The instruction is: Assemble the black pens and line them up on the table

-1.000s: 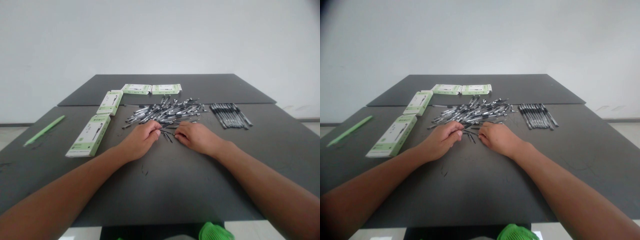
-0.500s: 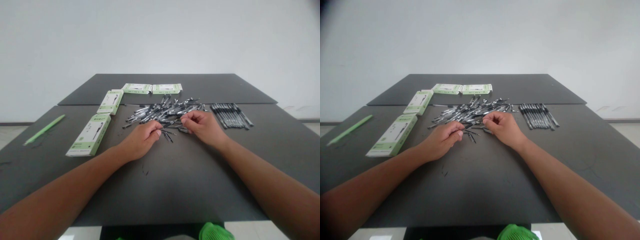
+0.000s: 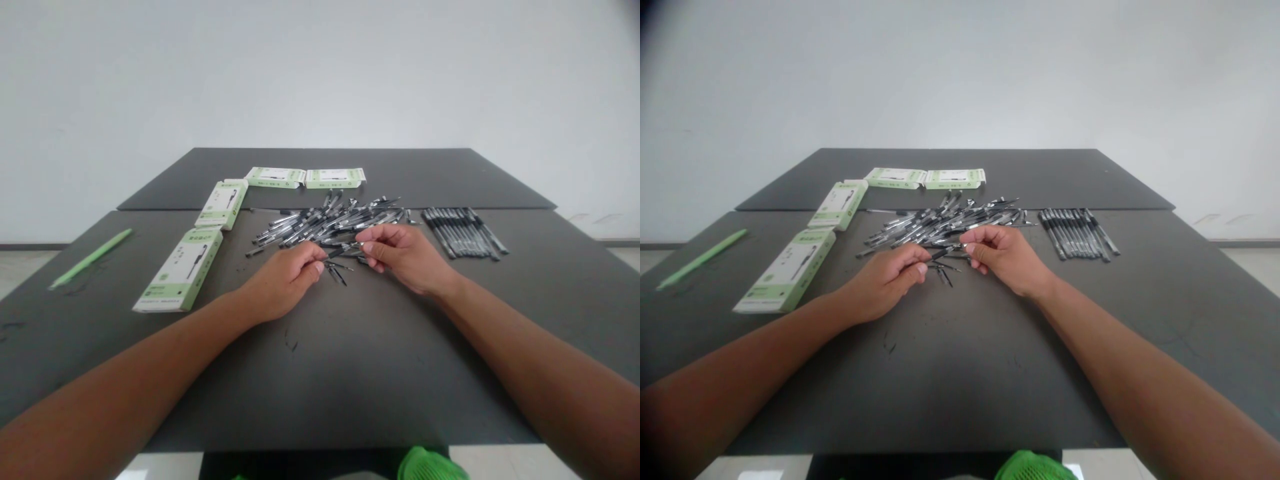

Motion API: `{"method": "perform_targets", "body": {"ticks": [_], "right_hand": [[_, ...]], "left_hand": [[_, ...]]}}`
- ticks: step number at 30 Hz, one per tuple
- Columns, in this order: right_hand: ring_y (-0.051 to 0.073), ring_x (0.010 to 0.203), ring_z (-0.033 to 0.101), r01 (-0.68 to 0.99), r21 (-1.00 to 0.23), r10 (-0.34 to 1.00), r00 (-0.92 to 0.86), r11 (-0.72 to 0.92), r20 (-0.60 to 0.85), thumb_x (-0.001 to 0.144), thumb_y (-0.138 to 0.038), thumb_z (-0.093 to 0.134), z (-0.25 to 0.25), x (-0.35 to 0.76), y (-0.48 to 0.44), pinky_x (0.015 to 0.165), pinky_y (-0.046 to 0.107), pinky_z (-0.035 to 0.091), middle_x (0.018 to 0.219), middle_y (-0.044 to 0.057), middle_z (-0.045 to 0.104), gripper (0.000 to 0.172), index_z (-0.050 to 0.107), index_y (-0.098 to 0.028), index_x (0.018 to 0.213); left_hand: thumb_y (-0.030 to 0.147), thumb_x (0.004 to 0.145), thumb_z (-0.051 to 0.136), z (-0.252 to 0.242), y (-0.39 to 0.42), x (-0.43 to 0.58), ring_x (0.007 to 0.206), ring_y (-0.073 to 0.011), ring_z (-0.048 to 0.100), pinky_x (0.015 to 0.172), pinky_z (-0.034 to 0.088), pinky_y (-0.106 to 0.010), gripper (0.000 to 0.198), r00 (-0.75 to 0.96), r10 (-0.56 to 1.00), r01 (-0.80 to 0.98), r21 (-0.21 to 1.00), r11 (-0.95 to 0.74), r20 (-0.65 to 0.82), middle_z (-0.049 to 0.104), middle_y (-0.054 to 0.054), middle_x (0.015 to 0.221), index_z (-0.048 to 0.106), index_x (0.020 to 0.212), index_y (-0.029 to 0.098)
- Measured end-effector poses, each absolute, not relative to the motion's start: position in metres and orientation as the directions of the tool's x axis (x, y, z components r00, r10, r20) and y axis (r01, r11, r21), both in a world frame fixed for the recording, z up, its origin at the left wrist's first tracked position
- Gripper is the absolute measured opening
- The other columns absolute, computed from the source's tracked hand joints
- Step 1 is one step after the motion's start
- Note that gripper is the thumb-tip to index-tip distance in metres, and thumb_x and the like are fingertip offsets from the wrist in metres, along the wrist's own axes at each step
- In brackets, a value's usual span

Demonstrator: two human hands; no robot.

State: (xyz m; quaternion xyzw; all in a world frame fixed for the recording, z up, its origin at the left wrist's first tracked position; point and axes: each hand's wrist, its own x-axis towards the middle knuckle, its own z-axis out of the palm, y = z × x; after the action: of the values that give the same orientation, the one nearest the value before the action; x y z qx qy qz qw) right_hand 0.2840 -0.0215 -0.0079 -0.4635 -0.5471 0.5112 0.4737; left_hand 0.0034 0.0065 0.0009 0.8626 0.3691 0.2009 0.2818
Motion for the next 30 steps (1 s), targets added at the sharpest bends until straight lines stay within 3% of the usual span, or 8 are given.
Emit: {"method": "perform_targets", "body": {"ticks": [12,30], "right_hand": [[0.011,0.058,0.058,0.085,-0.994,0.991,-0.124,0.069,0.058,0.086,-0.039,0.090,-0.0067,0.2829,-0.0217,0.056,0.026,0.049,0.070,-0.002,0.069,0.033,0.074,-0.017,0.105],[0.012,0.059,0.058,0.150,-0.983,0.983,-0.166,0.103,0.077,0.085,-0.034,0.086,-0.0034,0.2766,-0.0258,0.057,0.027,0.047,0.069,-0.002,0.067,0.025,0.074,-0.018,0.100]], "left_hand": [[0.037,0.110,0.053,0.0011,0.0068,0.0042,0.092,-0.0210,0.074,0.082,0.050,-0.034,0.024,0.662,0.735,0.514,0.626,-0.587,0.146,0.081,-0.003,0.101,0.069,0.118,0.021],[0.037,0.109,0.054,0.0047,0.0053,0.0054,0.098,-0.0221,0.075,0.083,0.052,-0.034,0.024,0.674,0.728,0.516,0.625,-0.586,0.125,0.082,-0.005,0.109,0.069,0.120,0.021]]}}
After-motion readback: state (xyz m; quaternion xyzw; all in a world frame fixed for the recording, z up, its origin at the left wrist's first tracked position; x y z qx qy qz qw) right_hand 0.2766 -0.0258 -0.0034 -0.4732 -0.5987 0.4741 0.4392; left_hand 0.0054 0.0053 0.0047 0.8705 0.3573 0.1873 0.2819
